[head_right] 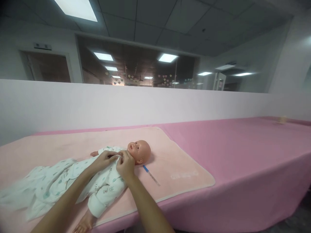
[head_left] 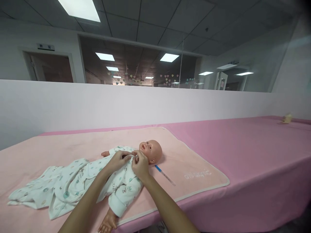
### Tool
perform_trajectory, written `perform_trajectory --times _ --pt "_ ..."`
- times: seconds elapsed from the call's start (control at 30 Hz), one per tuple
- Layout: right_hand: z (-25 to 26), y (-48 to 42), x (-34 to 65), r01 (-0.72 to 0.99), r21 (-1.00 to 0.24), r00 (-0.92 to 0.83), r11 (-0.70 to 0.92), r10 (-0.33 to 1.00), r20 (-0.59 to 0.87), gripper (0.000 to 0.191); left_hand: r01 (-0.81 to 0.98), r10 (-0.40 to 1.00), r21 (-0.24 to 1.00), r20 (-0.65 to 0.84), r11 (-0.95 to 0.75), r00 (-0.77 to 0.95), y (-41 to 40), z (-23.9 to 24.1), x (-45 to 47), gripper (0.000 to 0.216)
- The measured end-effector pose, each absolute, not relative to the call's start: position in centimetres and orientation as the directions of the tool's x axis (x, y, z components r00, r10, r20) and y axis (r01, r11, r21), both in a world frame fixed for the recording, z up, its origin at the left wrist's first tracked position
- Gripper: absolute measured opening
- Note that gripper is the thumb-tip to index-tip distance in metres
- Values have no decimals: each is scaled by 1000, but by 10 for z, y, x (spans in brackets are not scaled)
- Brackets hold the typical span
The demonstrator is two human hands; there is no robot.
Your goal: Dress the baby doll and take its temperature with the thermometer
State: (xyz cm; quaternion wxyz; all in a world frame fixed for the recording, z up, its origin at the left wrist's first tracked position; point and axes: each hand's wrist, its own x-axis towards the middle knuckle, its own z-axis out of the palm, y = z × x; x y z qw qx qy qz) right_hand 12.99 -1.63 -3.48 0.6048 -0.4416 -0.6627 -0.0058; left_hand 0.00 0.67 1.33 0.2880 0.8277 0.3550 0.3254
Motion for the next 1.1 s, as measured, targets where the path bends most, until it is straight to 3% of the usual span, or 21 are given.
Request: perform_trajectory --times 0.17,0.37,0.47,0.57,0.83,1.1 --pt "-33 -18 130 615 -524 121 590 586 801 31 453 757 626 388 -635 525 4 13 2 29" --pt "-36 -14 131 614 -539 122 577 605 787 35 611 683 315 434 -726 587 4 7 9 21" --pt "-37 -12 131 600 -561 144 570 613 777 35 647 666 224 452 -729 593 3 4 10 21" --pt "-36 -12 131 595 -563 157 573 604 781 35 646 653 209 479 -734 587 1 5 11 25" --pt "-34 -14 131 591 -573 161 567 614 773 27 565 659 348 484 -748 575 -1 9 7 44" --pt "-37 -15 131 571 -627 191 530 656 730 17 636 664 254 491 -729 564 2 1 7 44"
